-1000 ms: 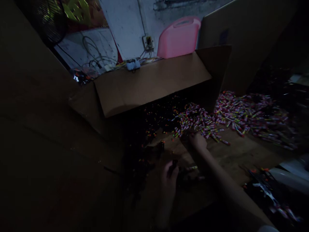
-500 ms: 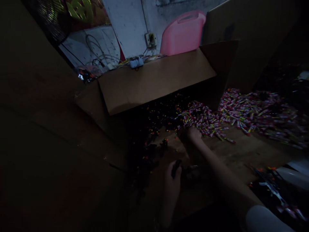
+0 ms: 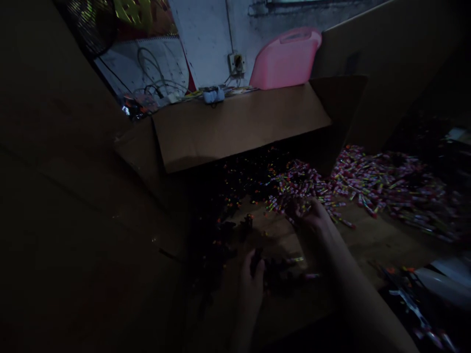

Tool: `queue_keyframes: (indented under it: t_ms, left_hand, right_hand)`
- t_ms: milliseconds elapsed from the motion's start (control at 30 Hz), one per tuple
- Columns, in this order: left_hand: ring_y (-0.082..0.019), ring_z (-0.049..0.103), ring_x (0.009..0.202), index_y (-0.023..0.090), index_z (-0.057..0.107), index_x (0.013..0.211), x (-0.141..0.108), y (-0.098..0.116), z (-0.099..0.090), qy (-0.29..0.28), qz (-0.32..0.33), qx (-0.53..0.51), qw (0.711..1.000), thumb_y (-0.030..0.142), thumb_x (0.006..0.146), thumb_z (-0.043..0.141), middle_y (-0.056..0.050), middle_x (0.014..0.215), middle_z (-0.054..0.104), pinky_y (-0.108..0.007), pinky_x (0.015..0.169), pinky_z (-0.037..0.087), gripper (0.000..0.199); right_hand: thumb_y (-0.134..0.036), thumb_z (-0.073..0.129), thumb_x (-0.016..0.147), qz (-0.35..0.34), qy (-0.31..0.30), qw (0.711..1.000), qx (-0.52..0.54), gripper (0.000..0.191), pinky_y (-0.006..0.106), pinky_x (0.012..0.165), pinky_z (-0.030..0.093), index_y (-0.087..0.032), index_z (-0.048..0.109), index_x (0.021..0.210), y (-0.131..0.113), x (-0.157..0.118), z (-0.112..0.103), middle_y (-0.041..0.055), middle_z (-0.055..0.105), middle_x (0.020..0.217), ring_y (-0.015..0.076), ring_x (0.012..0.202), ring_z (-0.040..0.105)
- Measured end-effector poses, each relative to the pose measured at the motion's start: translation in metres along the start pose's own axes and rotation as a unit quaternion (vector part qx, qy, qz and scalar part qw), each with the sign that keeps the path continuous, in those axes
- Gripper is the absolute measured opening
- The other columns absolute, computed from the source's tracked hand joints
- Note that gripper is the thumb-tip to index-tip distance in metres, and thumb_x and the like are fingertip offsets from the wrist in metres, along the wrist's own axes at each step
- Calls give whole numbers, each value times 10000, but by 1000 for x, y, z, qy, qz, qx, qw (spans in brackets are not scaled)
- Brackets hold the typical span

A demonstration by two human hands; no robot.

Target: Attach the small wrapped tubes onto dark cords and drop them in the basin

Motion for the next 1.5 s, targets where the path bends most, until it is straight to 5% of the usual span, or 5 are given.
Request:
queue_keyframes:
  t_ms: [333, 667, 900, 1067, 1500]
  left_hand:
    - [-215, 547, 1115, 224, 325, 1254, -5, 3, 18, -59, 45, -62, 995, 206, 637, 702, -109, 1223, 541, -336, 942, 428, 723]
    - [-205, 599, 973, 206, 511, 996, -10, 20, 21, -99, 53, 39, 993, 202, 741, 597, -61, 1011, 642, -347, 872, 452, 270]
    - [-215, 560, 1057, 255, 622, 1057, 0, 50, 18, -100, 255, 306, 912, 101, 841, 459, -42, 1087, 647, -393, 964, 408, 312]
    - [-205, 533, 1054, 217, 625, 1057, 25, 44, 35, -190, 279, 427, 839, 35, 818, 456, -49, 1106, 605, -362, 944, 431, 344]
    - [-199, 525, 1047, 199, 602, 1082, 35, 30, 46, -233, 287, 433, 822, 45, 832, 460, -48, 1094, 606, -357, 943, 430, 326]
  right_hand:
    - [-273, 546, 787, 41, 16, 972, -231, 258, 340, 737, 502, -164, 597, 1016, 7, -43, 17, 116, 687, 927, 282, 893, 639]
    - [-333, 394, 888, 40, 87, 912, -398, 403, 452, 818, 431, -90, 509, 1188, 14, -51, 16, 259, 522, 1172, 353, 1016, 565]
    - [-317, 473, 861, -124, -44, 924, -359, 273, 308, 847, 434, -188, 557, 1087, -14, -86, 34, 101, 632, 1053, 245, 1010, 554]
    - [-246, 465, 844, -191, -167, 945, -207, 245, 290, 831, 456, -192, 574, 1056, -23, -113, 55, 75, 667, 1022, 214, 956, 611]
    - [-288, 458, 880, -179, -198, 947, -180, 272, 344, 934, 429, -171, 590, 1087, -15, -104, 60, 101, 650, 1114, 223, 1042, 587]
Point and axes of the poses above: each hand's wrist, its own x-axis towards the middle knuckle, its own z-axis out of the palm, y = z × x, the point moved 6 cm from there along x, towards the middle knuckle
